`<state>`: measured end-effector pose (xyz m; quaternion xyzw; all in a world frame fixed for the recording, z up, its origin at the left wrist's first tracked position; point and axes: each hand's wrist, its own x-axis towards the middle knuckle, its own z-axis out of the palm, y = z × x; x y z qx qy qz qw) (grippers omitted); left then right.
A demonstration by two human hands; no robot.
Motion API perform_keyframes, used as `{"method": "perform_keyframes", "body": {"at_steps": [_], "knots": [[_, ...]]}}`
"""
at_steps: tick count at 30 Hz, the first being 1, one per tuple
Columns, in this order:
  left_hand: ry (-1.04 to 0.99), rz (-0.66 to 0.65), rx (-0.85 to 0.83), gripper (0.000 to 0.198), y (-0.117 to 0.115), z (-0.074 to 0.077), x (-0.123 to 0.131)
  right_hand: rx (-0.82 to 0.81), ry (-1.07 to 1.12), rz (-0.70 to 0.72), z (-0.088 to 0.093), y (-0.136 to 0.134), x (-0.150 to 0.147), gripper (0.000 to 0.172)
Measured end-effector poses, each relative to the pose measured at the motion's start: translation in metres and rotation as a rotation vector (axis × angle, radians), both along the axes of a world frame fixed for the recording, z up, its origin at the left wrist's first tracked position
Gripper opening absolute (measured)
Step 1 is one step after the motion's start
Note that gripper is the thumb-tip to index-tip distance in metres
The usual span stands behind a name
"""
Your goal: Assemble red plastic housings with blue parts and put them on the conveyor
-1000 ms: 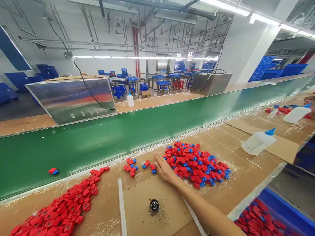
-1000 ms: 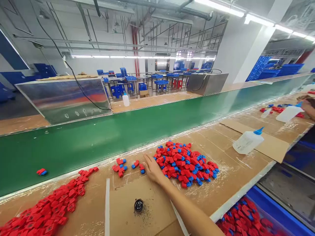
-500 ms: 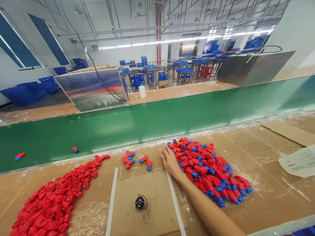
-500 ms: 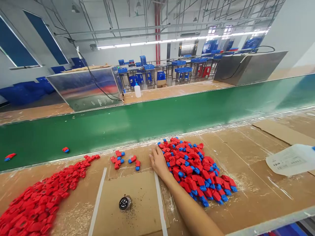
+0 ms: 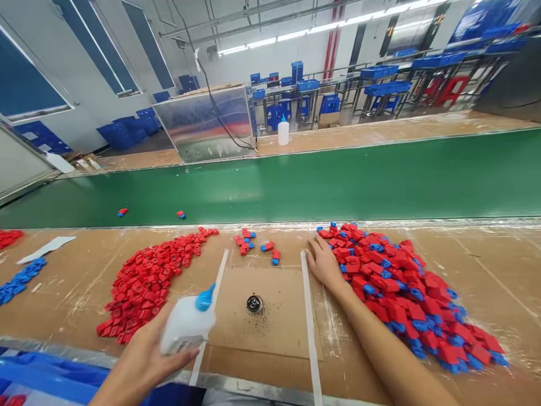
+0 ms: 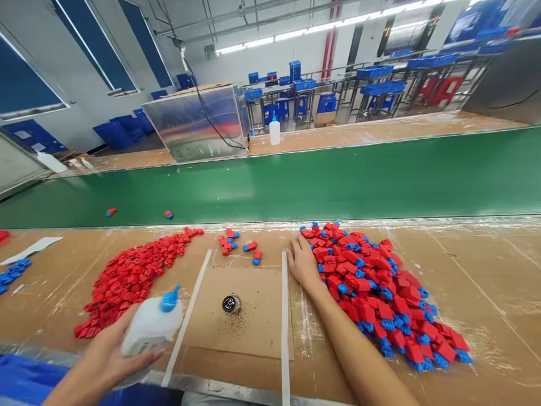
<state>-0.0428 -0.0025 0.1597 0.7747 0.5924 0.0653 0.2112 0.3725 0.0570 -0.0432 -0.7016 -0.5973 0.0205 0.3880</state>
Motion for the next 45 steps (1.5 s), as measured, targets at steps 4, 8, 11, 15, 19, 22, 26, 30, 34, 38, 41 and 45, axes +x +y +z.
{"method": "perform_keyframes", "body": {"at_steps": [4, 8, 11, 15, 19, 22, 26, 30, 34, 38, 41, 45], "knots": [[0.106, -0.147, -0.199, 0.062, 0.018, 0.007, 0.026, 0.005, -0.013, 0.012, -0.001, -0.003, 0.001, 0.038], [0.267, -0.236, -0.277, 0.053, 0.029, 0.009, 0.036, 0.004, -0.022, 0.016, -0.002, -0.003, 0.002, 0.039], [0.371, -0.284, -0.281, 0.056, 0.038, 0.009, 0.039, 0.002, -0.022, 0.017, -0.002, -0.003, 0.003, 0.038], [0.462, -0.338, -0.269, 0.073, 0.048, 0.013, 0.045, -0.002, -0.014, 0.011, -0.001, -0.003, 0.004, 0.037], [0.53, -0.4, -0.26, 0.071, 0.053, 0.022, 0.054, -0.013, -0.007, 0.007, 0.0, -0.003, 0.003, 0.038], [0.558, -0.425, -0.247, 0.069, 0.057, 0.026, 0.06, -0.022, -0.009, 0.007, 0.001, -0.004, 0.004, 0.038], [0.579, -0.423, -0.242, 0.069, 0.059, 0.028, 0.064, -0.036, -0.023, 0.001, 0.003, -0.004, 0.003, 0.037], [0.572, -0.427, -0.236, 0.066, 0.059, 0.029, 0.067, -0.06, -0.058, -0.014, 0.006, -0.003, -0.001, 0.041], [0.565, -0.414, -0.239, 0.065, 0.058, 0.03, 0.067, -0.08, -0.101, -0.018, 0.007, -0.003, -0.005, 0.045], [0.543, -0.398, -0.246, 0.071, 0.056, 0.029, 0.063, -0.087, -0.124, -0.008, 0.005, -0.004, -0.003, 0.046], [0.53, -0.401, -0.248, 0.075, 0.055, 0.028, 0.059, -0.09, -0.127, -0.018, 0.002, -0.004, -0.002, 0.049], [0.528, -0.356, -0.261, 0.077, 0.053, 0.025, 0.054, -0.094, -0.128, -0.025, 0.0, -0.004, 0.0, 0.052]]}}
